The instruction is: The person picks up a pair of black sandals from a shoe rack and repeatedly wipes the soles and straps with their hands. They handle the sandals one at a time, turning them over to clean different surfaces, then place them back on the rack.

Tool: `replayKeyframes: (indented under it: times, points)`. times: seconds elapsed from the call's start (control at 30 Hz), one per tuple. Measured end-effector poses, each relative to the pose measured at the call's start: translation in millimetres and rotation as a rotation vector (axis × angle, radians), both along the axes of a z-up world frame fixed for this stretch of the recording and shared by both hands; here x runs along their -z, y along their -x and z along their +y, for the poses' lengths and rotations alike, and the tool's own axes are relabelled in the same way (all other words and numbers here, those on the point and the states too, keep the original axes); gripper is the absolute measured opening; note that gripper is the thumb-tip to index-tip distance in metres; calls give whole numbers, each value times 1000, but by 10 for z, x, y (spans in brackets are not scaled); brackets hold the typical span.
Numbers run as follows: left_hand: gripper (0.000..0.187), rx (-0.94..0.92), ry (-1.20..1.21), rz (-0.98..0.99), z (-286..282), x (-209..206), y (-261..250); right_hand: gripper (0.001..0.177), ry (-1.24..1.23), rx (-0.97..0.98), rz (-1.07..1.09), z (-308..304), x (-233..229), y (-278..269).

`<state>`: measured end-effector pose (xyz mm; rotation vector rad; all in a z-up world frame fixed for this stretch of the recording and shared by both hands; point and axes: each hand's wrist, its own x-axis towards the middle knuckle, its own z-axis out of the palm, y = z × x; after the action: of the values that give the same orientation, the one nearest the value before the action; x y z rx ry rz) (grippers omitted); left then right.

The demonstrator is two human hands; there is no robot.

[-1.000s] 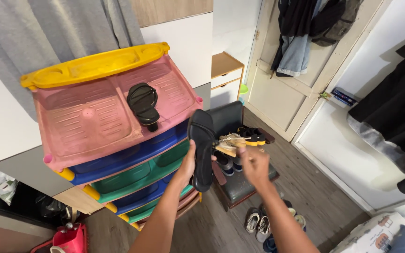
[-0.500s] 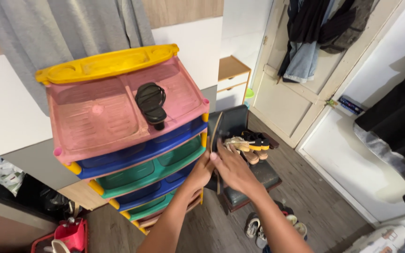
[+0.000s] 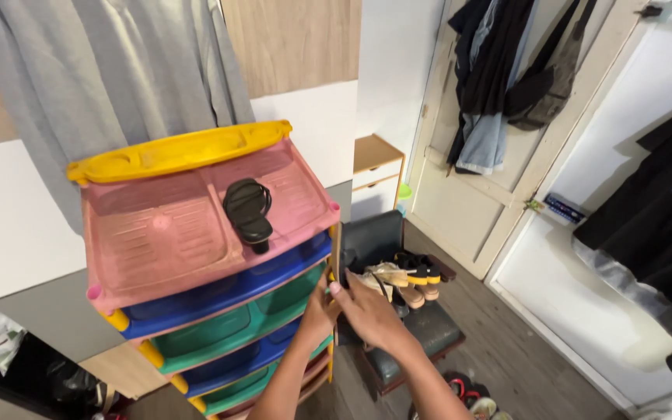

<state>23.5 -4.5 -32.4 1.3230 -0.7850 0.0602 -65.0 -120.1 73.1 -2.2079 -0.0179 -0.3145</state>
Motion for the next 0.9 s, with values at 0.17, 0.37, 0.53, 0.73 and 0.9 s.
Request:
replayKeyframes:
  times: [0.17, 0.37, 0.53, 0.73, 0.9]
  points:
    - [73, 89, -99, 350, -5, -28, 122, 86, -152, 32, -42, 70, 23, -195]
    - [58, 156, 175, 534, 134, -20, 12, 91, 117, -28, 238, 432, -648, 346]
    - [51, 164, 37, 472, 128, 419, -84, 86, 116, 13, -85, 467, -358, 91]
    - [45, 338, 188, 768, 307, 195, -31, 58, 199, -59, -74, 410, -747, 442]
    - [75, 566, 149, 985, 511, -110, 66, 37, 103, 18, -438, -421, -286, 213]
